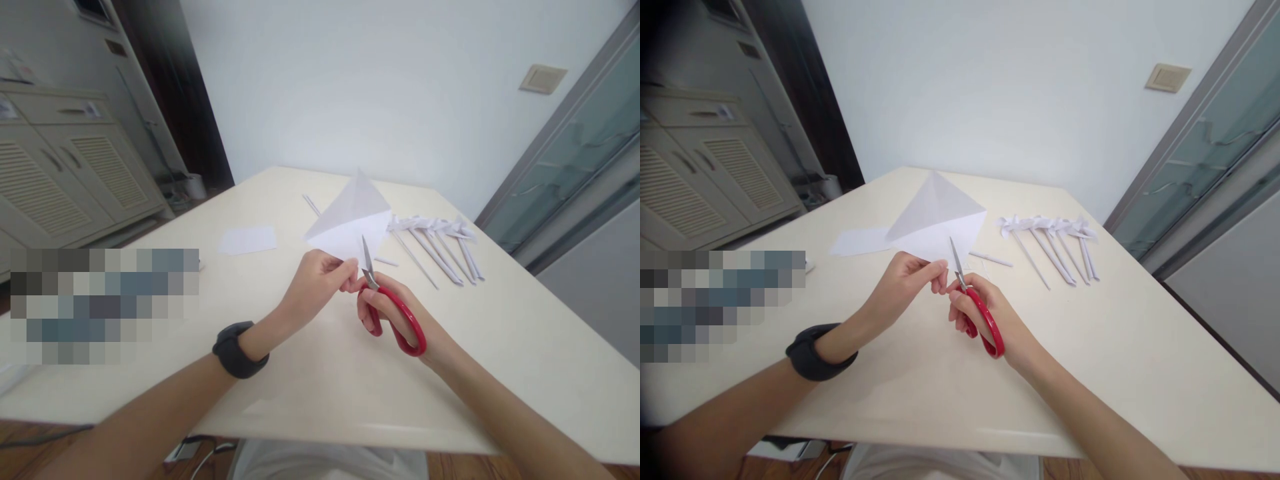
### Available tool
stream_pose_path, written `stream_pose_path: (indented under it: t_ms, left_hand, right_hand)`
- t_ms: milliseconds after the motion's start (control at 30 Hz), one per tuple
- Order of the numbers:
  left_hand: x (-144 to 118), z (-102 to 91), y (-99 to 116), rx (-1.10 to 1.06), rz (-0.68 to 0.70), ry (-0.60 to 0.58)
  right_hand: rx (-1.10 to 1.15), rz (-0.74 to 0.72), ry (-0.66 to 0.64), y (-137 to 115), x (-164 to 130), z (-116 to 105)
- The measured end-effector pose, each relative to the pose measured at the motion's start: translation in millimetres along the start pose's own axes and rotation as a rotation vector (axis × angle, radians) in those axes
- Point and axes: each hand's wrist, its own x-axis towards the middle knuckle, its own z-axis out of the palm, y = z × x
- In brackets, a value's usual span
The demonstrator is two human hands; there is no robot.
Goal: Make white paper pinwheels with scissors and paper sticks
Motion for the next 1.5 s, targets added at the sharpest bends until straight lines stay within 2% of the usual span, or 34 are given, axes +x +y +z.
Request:
stream_pose_path:
  t_ms: [1500]
  left_hand:
    - [1.0, 0.3, 0.9, 0.009, -0.016, -0.030]
  right_hand:
    - [-0.024, 0.000, 0.035, 2.5, 0.3, 0.3]
